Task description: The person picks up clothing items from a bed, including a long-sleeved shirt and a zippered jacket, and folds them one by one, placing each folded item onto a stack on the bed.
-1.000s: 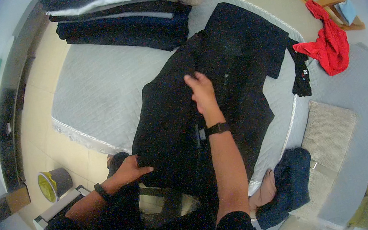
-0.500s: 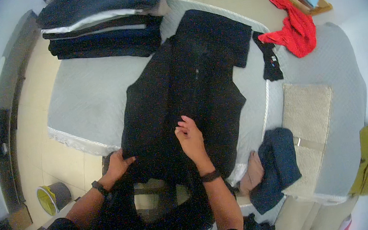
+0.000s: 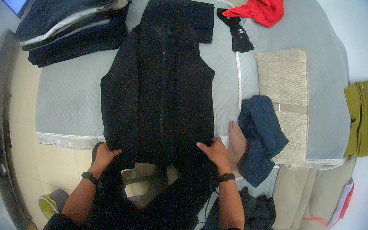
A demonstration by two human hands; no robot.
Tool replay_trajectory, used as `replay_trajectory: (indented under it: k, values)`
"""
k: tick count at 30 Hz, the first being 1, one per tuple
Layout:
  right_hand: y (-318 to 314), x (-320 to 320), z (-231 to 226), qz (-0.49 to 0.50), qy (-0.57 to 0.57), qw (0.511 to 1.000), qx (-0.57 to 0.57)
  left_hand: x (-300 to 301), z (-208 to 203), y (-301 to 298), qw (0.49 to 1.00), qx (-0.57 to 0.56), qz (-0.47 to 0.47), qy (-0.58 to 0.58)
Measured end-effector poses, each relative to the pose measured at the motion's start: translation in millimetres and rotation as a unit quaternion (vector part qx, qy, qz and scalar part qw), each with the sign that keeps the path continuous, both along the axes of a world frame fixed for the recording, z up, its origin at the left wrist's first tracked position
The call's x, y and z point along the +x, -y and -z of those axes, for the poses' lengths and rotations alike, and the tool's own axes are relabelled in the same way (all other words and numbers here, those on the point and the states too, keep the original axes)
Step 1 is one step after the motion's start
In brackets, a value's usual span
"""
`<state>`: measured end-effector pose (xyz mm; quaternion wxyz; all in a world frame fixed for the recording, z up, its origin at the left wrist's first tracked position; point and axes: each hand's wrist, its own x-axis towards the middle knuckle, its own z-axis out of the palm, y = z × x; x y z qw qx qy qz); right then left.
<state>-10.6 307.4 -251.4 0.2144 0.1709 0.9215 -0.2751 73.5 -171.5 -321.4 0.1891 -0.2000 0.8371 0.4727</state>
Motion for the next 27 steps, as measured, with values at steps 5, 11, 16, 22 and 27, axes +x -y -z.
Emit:
replay_trajectory:
  k: [5, 11, 16, 22, 27]
  values:
    - [-7, 8, 13, 0.031, -0.064, 0.995, 0.071, -10, -24, -6, 0.98, 0.174, -0.029, 0.093]
    - [3, 6, 6, -0.016, 0.104, 0.994, -0.025, 11, -23, -9, 0.971, 0.227, -0.071, 0.021]
    - [-24, 14, 49, -0.043, 0.029, 0.981, -0.189, 1, -26, -14, 0.969, 0.221, -0.067, 0.083]
    - [2, 10, 10, 0.14, 0.058, 0.916, -0.371, 14, -27, -7, 0.935, 0.306, -0.155, 0.086]
    - [8, 34, -9, 0.184, -0.061, 0.894, -0.405, 18, -31, -5, 0.929, 0.307, -0.193, 0.075]
